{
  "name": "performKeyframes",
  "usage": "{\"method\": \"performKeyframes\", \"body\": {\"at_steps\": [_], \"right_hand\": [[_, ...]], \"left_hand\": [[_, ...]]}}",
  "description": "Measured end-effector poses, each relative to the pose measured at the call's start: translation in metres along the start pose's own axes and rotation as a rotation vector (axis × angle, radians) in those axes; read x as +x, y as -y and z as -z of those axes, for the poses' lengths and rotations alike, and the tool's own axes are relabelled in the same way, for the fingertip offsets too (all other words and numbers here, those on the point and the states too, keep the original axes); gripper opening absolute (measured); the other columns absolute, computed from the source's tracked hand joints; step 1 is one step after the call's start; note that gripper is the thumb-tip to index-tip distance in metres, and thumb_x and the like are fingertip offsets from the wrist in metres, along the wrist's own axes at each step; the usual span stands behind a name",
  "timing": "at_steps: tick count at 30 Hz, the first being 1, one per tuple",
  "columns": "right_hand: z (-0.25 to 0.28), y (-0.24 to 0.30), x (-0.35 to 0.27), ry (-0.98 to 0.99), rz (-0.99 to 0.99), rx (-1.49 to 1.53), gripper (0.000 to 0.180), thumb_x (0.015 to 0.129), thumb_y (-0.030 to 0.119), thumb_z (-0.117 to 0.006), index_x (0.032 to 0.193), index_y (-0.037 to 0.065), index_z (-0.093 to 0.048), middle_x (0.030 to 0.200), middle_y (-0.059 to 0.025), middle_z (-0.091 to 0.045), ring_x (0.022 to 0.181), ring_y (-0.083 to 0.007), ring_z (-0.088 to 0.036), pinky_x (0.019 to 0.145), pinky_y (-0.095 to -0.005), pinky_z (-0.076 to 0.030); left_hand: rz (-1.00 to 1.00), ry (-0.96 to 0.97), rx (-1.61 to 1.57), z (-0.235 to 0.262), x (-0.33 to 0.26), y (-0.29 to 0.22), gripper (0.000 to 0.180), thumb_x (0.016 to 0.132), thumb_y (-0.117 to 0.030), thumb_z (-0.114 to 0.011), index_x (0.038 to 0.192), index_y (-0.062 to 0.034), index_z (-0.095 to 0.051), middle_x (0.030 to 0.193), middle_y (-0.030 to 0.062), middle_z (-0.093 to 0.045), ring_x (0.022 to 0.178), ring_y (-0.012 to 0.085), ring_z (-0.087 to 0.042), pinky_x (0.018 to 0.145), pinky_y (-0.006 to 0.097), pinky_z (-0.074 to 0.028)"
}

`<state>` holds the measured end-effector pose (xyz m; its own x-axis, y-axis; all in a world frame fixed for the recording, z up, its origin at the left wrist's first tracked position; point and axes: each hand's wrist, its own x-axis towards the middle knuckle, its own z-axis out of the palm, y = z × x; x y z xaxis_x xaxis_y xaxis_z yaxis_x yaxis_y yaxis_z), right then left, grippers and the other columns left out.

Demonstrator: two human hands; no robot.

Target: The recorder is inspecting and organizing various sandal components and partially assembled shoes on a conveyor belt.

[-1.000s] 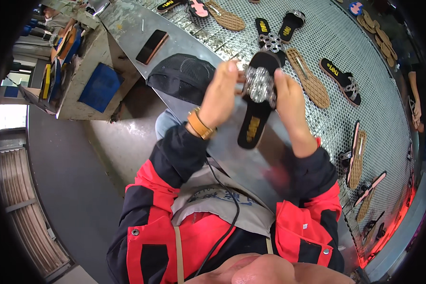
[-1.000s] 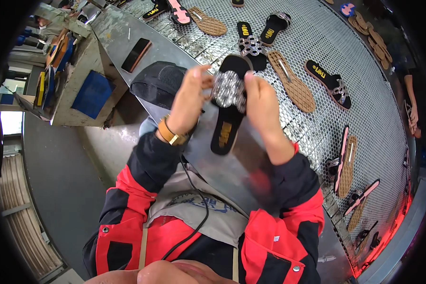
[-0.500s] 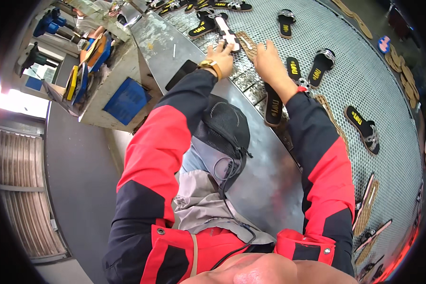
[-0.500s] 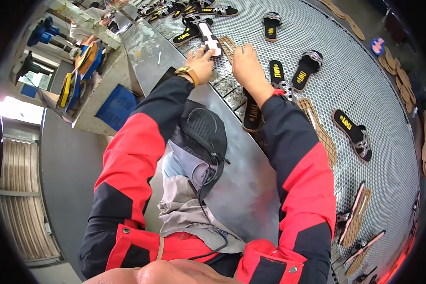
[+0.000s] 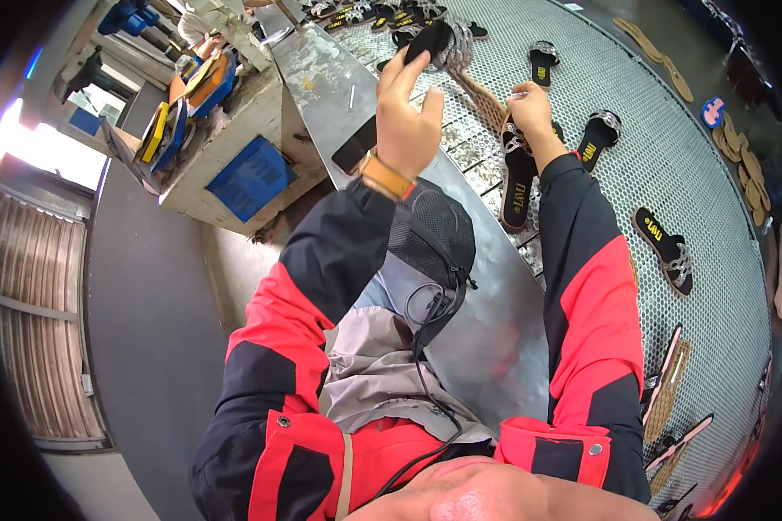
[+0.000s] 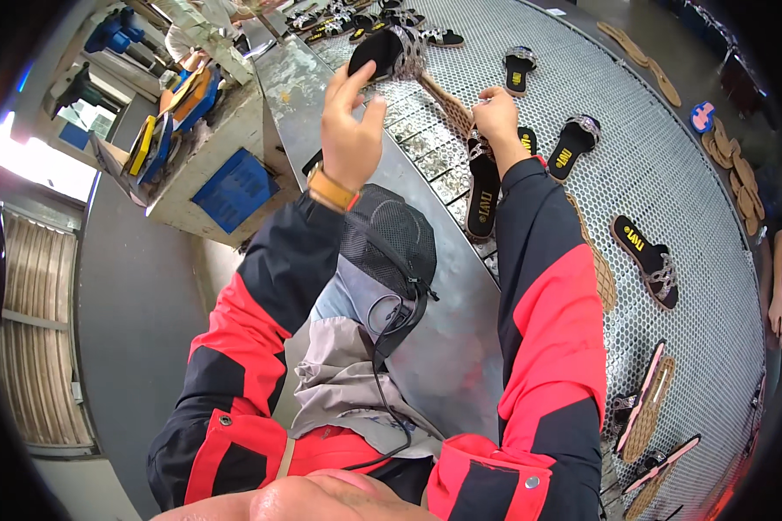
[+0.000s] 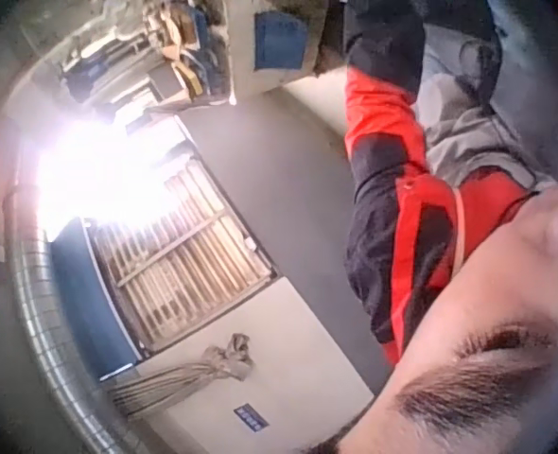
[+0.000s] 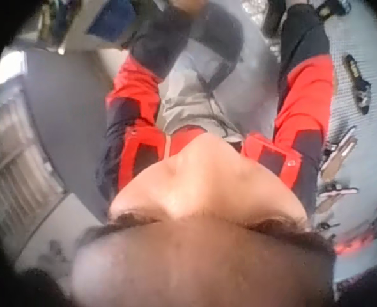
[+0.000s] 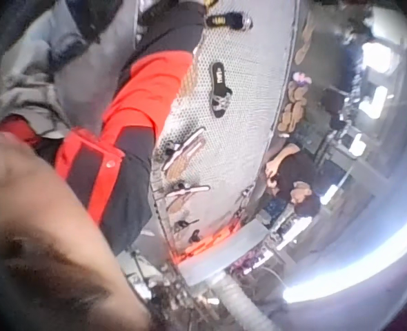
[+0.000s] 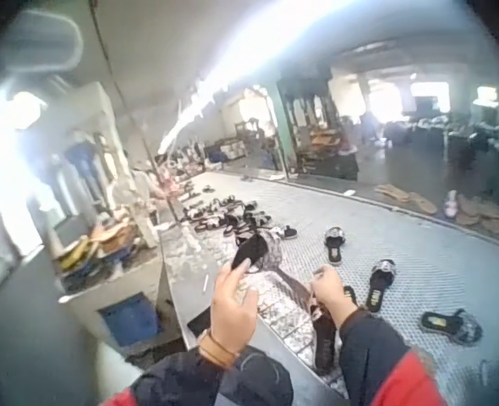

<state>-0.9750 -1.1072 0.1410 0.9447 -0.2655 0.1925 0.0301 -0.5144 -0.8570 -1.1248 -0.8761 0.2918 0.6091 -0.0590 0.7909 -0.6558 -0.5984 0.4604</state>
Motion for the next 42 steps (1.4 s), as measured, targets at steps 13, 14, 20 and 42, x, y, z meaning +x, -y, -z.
{"method": "performKeyframes", "body": {"at_steps": [13, 14, 20, 42], "right_hand": [[-0.013, 0.056, -0.081, 0.400, 0.469, -0.749, 0.036, 0.094, 0.022, -0.069, 0.122, -0.001, -0.069, 0.123, -0.0239, -0.071, 0.119, -0.0416, -0.067, 0.099, -0.0473, -0.057], [-0.009, 0.059, -0.082, 0.470, 0.412, -0.755, 0.037, 0.094, 0.021, -0.070, 0.124, 0.001, -0.069, 0.122, -0.0236, -0.072, 0.118, -0.0418, -0.068, 0.099, -0.0477, -0.057], [-0.019, 0.045, -0.065, 0.373, 0.514, -0.821, 0.025, 0.090, 0.011, -0.066, 0.114, 0.002, -0.072, 0.098, -0.0178, -0.079, 0.091, -0.0375, -0.078, 0.087, -0.0524, -0.059], [0.268, -0.052, -0.359, 0.327, -0.272, 0.535, 0.018, 0.104, 0.019, -0.069, 0.104, 0.001, -0.073, 0.092, 0.0003, -0.070, 0.085, -0.0085, -0.063, 0.078, -0.0260, -0.051]], "left_hand": [[0.463, -0.168, -0.572, 0.165, -0.152, -0.089, 0.048, 0.098, -0.001, -0.053, 0.145, 0.0103, -0.057, 0.152, 0.0154, -0.054, 0.130, 0.0231, -0.056, 0.102, 0.042, -0.055], [0.542, -0.198, -0.617, 0.180, -0.162, -0.094, 0.048, 0.098, -0.001, -0.052, 0.144, 0.0101, -0.058, 0.151, 0.0155, -0.056, 0.129, 0.0227, -0.056, 0.102, 0.045, -0.055], [0.735, -0.289, -0.817, 0.210, -0.186, -0.084, 0.050, 0.098, -0.007, -0.054, 0.145, 0.0071, -0.058, 0.152, 0.0166, -0.058, 0.128, 0.0234, -0.057, 0.102, 0.047, -0.054], [1.095, 0.365, -1.235, 0.102, -0.204, -0.165, 0.023, 0.100, 0.000, -0.060, 0.119, 0.0032, -0.074, 0.101, 0.0079, -0.075, 0.081, 0.0125, -0.069, 0.069, 0.026, -0.056]]}}
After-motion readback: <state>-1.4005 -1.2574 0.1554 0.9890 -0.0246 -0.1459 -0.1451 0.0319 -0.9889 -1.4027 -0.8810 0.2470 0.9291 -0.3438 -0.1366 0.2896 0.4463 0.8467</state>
